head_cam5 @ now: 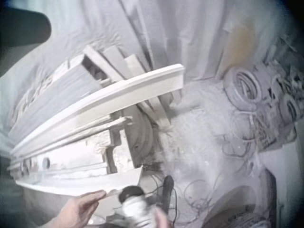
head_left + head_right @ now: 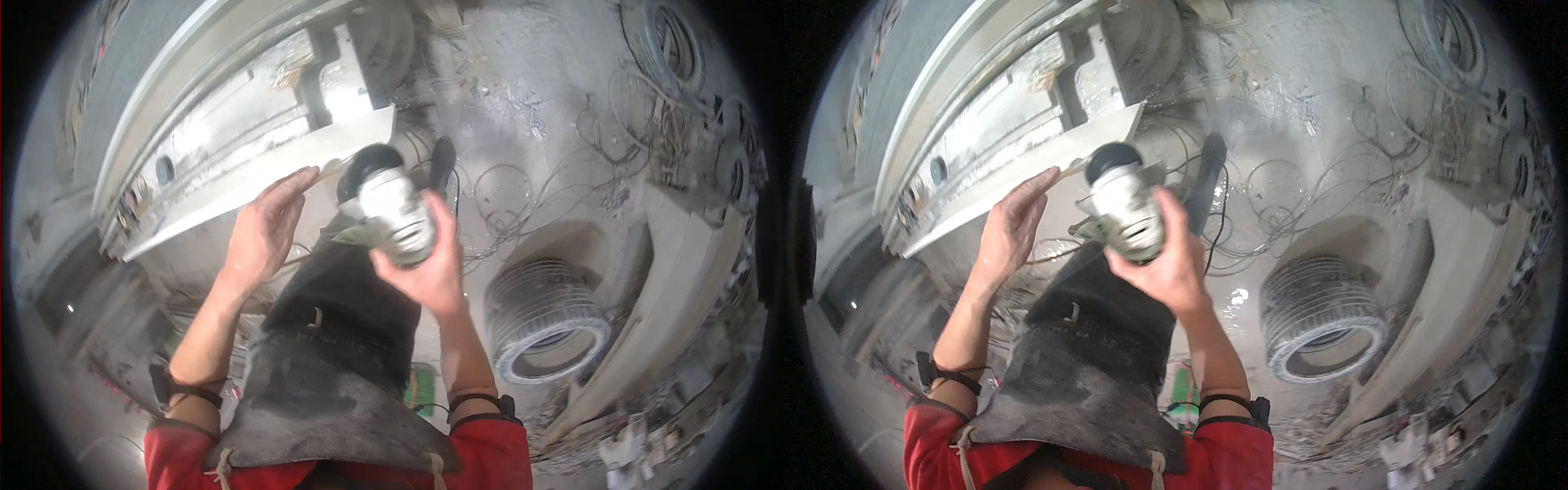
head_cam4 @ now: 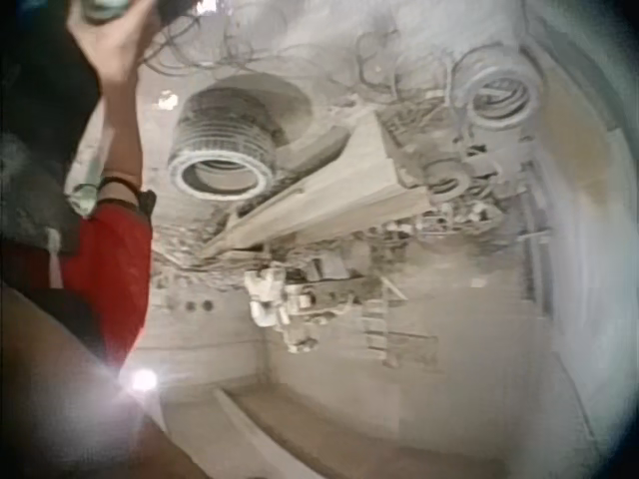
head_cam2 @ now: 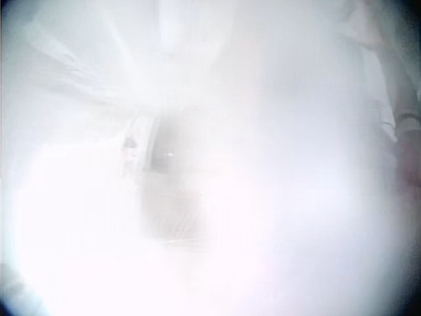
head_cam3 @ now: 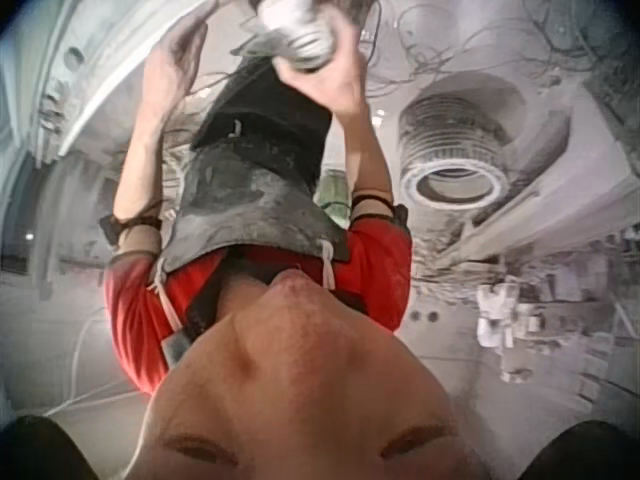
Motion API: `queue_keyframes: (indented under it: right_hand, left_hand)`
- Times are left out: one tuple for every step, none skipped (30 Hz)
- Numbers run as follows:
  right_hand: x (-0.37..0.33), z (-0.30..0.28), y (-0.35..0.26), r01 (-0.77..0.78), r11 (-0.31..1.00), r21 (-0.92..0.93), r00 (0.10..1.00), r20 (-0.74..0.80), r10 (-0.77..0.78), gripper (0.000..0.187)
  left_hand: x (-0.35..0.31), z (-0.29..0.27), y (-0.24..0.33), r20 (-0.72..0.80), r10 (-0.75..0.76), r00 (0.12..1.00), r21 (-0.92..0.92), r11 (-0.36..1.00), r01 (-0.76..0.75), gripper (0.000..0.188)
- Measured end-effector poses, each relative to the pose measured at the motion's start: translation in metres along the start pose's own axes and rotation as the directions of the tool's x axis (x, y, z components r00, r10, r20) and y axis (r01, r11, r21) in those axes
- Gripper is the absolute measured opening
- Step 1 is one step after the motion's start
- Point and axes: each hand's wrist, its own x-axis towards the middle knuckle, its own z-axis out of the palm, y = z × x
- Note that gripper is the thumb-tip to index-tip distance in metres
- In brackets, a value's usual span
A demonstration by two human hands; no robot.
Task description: Grinding and polishing the edge of a stone slab using a handheld angle grinder.
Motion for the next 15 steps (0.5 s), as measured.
queue_keyframes:
  right_hand:
    - [-0.007,0.009,0.002,0.004,0.999,-0.032,0.999,0.035,-0.003,0.097]
    - [-0.005,0.011,0.001,0.045,0.997,-0.057,0.999,0.029,-0.043,0.097]
    - [-0.005,0.011,0.002,0.024,0.999,-0.028,1.0,0.015,-0.023,0.096]
    - [-0.005,0.01,0.004,0.005,1.0,0.002,1.0,0.005,-0.005,0.096]
    - [0.0,-0.001,0.005,-0.04,0.995,0.088,0.999,0.014,0.039,0.095]
    - [0.003,-0.015,0.011,-0.09,0.981,0.174,0.996,0.027,0.086,0.094]
    - [0.005,-0.02,0.032,-0.185,0.881,0.435,0.983,0.078,0.168,0.089]
    - [0.022,-0.035,0.035,-0.238,0.773,0.589,0.971,0.146,0.187,0.083]
    - [0.034,-0.051,0.051,-0.417,0.632,0.653,0.908,0.33,0.258,0.077]
    - [0.046,-0.059,0.057,-0.542,0.454,0.707,0.838,0.415,0.355,0.072]
    - [0.057,-0.065,0.075,-0.647,0.408,0.644,0.762,0.529,0.373,0.066]
    - [0.068,-0.067,0.078,-0.707,0.399,0.584,0.706,0.542,0.457,0.062]
    - [0.074,-0.068,0.082,-0.708,0.4,0.582,0.702,0.52,0.486,0.06]
    - [0.075,-0.068,0.085,-0.709,0.401,0.58,0.698,0.496,0.517,0.058]
    - [0.074,-0.068,0.087,-0.711,0.402,0.578,0.697,0.499,0.515,0.056]
  left_hand:
    - [0.002,0.002,0.001,-0.005,-0.03,1.0,-0.04,0.999,0.03,0.033]
    - [0.006,0.004,0.002,-0.01,-0.064,0.998,-0.081,0.995,0.063,0.033]
    - [0.007,0.006,0.003,-0.009,-0.08,0.997,-0.095,0.992,0.079,0.034]
    - [0.009,0.008,0.003,0.0,-0.077,0.997,-0.073,0.994,0.077,0.034]
    - [0.01,0.009,0.004,0.01,-0.055,0.998,-0.053,0.997,0.055,0.034]
    - [0.009,0.01,0.006,0.027,-0.035,0.999,-0.034,0.999,0.036,0.034]
    - [0.009,0.01,0.013,0.047,-0.113,0.992,-0.035,0.993,0.115,0.034]
    - [0.012,0.011,0.014,0.053,-0.111,0.992,-0.018,0.994,0.112,0.034]
    - [0.013,0.013,0.012,0.052,-0.113,0.992,-0.013,0.993,0.114,0.034]
    - [0.011,0.013,0.014,0.054,-0.116,0.992,-0.008,0.993,0.117,0.034]
    - [0.016,0.014,0.02,0.066,-0.158,0.985,-0.002,0.987,0.158,0.034]
    - [0.016,0.015,0.021,0.071,-0.158,0.985,0.01,0.987,0.158,0.034]
    - [0.017,0.015,0.022,0.074,-0.164,0.984,0.024,0.986,0.162,0.035]
    - [0.017,0.015,0.022,0.078,-0.168,0.983,0.036,0.986,0.165,0.035]
    - [0.017,0.015,0.023,0.074,-0.171,0.982,0.043,0.985,0.168,0.035]
